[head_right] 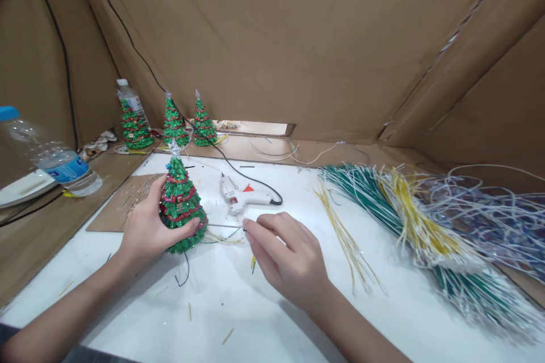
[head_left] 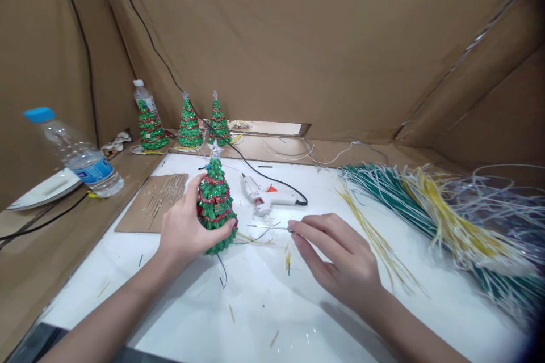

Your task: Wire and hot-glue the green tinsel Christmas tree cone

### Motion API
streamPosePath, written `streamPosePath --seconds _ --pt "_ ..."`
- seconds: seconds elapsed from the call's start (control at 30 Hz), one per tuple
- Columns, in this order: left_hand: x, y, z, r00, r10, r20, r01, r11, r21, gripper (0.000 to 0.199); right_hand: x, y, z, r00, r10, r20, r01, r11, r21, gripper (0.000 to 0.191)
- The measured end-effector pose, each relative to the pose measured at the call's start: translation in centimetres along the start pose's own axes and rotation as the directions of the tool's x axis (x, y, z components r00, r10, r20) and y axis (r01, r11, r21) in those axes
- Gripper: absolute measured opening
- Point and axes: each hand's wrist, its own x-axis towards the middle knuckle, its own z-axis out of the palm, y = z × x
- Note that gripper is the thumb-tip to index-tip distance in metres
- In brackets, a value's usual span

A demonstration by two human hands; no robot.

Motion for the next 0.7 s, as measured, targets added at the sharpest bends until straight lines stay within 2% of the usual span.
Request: streamPosePath --seconds 0.2,0.5,0.6,0.63,0.7 --pt "-0.1 0.6 -0.5 0.998 -0.037 0.052 0.035 0.998 0.045 0.088 0.2 0.7 -0.4 0.998 0.066 -0.018 -0.067 0.997 -0.044 0.031" --pt "-0.8 0.7 -0.3 0.996 0.071 0.06 -0.077 0.991 0.109 0.083 -0.1 3.8 -1.0 0.965 0.261 -0.028 -0.262 0.948 -0.181 0.013" --pt "-0.6 0.1 -0.4 0.996 0.076 0.037 -0.079 0.991 0.108 0.087 -0.5 5.1 -1.4 0.917 0.399 -0.004 -0.382 0.875 -0.297 0.013" --pt "-0.5 -0.2 -0.4 0.996 0.089 0.026 -0.09 0.993 0.08 0.087 -0.6 5.5 -1.5 0.889 0.458 0.012 -0.426 0.837 -0.344 0.015" --pt "-0.2 -0.8 -0.5 0.988 0.151 0.016 -0.15 0.988 -0.045 0.084 -0.8 6.2 -1.7 0.804 0.592 0.058 -0.508 0.735 -0.448 0.02"
